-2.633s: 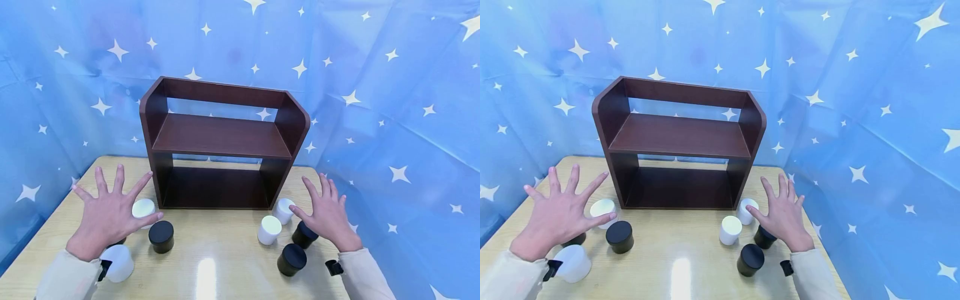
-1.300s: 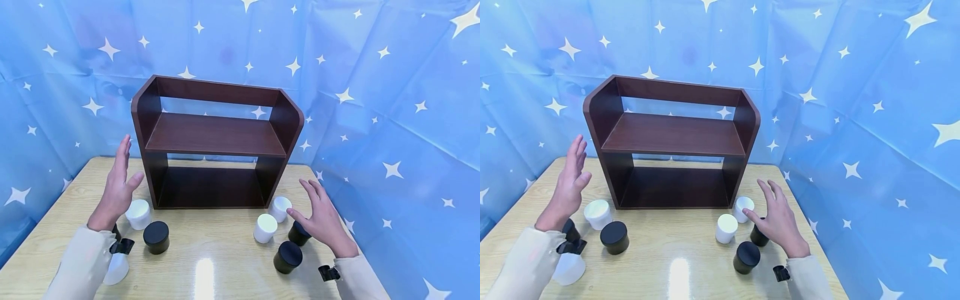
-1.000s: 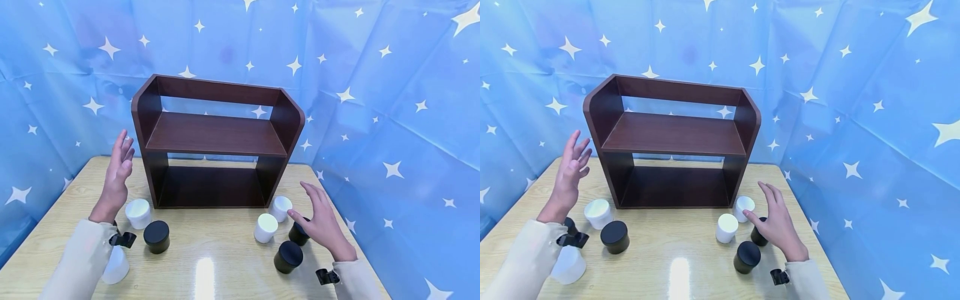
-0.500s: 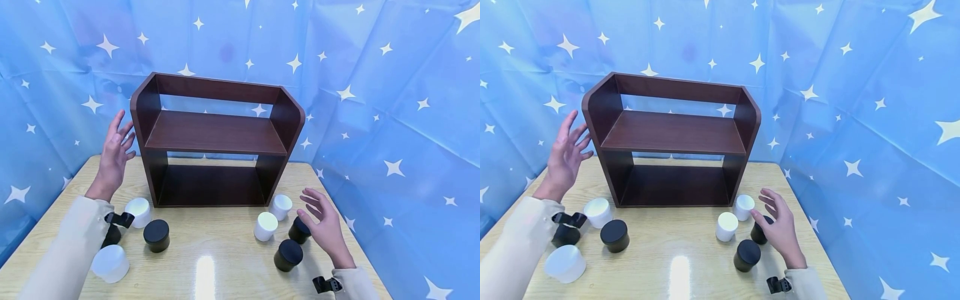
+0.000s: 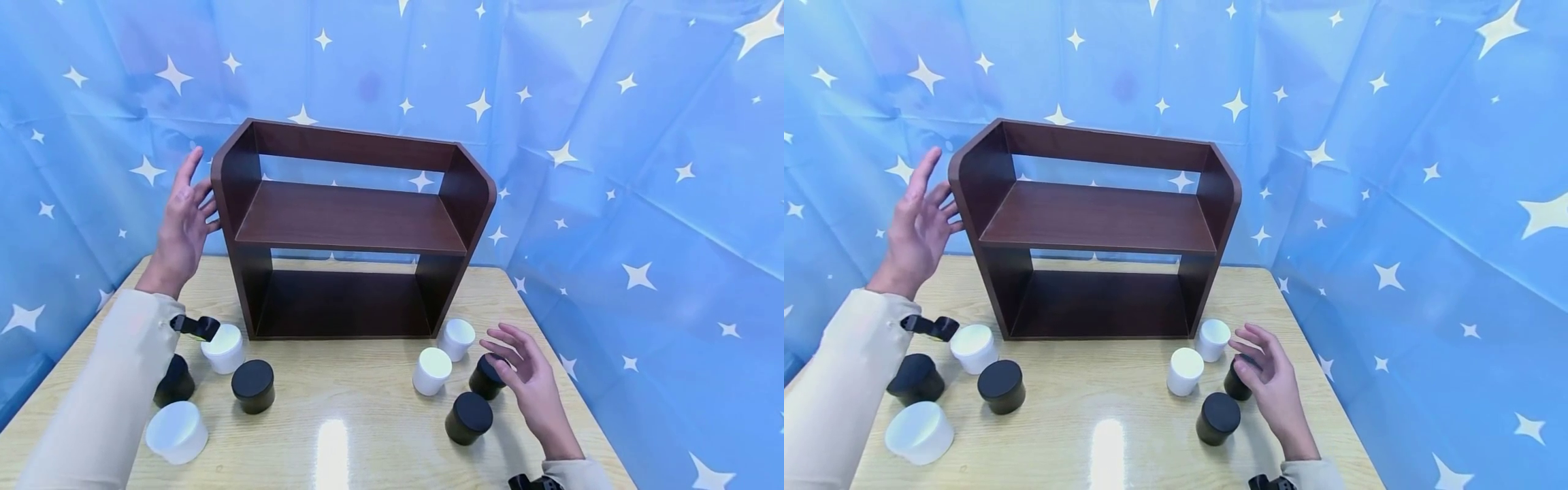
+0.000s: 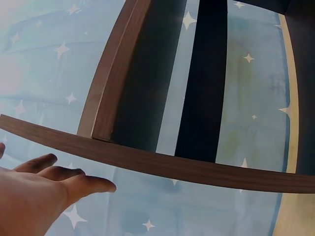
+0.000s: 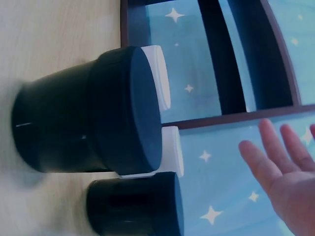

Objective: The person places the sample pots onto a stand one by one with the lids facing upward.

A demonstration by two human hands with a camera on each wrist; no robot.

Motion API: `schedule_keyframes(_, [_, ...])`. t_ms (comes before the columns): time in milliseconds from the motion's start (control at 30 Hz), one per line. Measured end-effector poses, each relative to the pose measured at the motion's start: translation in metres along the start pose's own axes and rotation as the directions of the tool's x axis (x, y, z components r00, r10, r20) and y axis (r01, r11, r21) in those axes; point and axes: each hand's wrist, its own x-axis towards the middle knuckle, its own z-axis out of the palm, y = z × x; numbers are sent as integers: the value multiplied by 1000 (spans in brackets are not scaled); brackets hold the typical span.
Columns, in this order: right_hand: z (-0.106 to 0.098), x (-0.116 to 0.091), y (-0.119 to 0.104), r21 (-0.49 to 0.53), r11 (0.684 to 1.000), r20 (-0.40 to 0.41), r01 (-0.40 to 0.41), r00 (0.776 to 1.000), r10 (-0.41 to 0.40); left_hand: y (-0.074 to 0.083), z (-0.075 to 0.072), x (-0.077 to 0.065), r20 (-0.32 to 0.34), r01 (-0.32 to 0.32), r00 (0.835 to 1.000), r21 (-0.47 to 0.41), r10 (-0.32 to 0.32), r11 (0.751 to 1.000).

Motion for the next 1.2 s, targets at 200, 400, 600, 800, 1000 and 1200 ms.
schedule_keyframes(200, [-1, -10, 5, 21, 1000, 52, 11, 999, -12, -1, 0, 8, 40, -29, 999, -42, 30, 999])
schedule_keyframes(400, [0, -19, 11, 26, 999, 68, 22, 997, -24, -6, 0, 14, 27, -32, 999, -38, 33, 999])
schedule_keyframes(600, [3, -28, 18, 26, 999, 87, -23, 996, 20, -7, -1, 21, 5, -9, 1000, -9, 10, 1000])
schedule_keyframes(800, [6, -37, 26, 11, 997, 80, -76, 994, 75, -8, 0, 29, -1, -7, 1000, 31, 7, 999])
schedule_keyframes(1000, [8, -44, 32, -56, 983, 15, -173, 985, 174, -10, -2, 33, -22, 23, 1000, 68, -21, 997])
schedule_keyframes(1200, [12, -49, 40, -94, 977, 28, -193, 980, 196, -10, -3, 35, -23, 43, 999, 39, -42, 998])
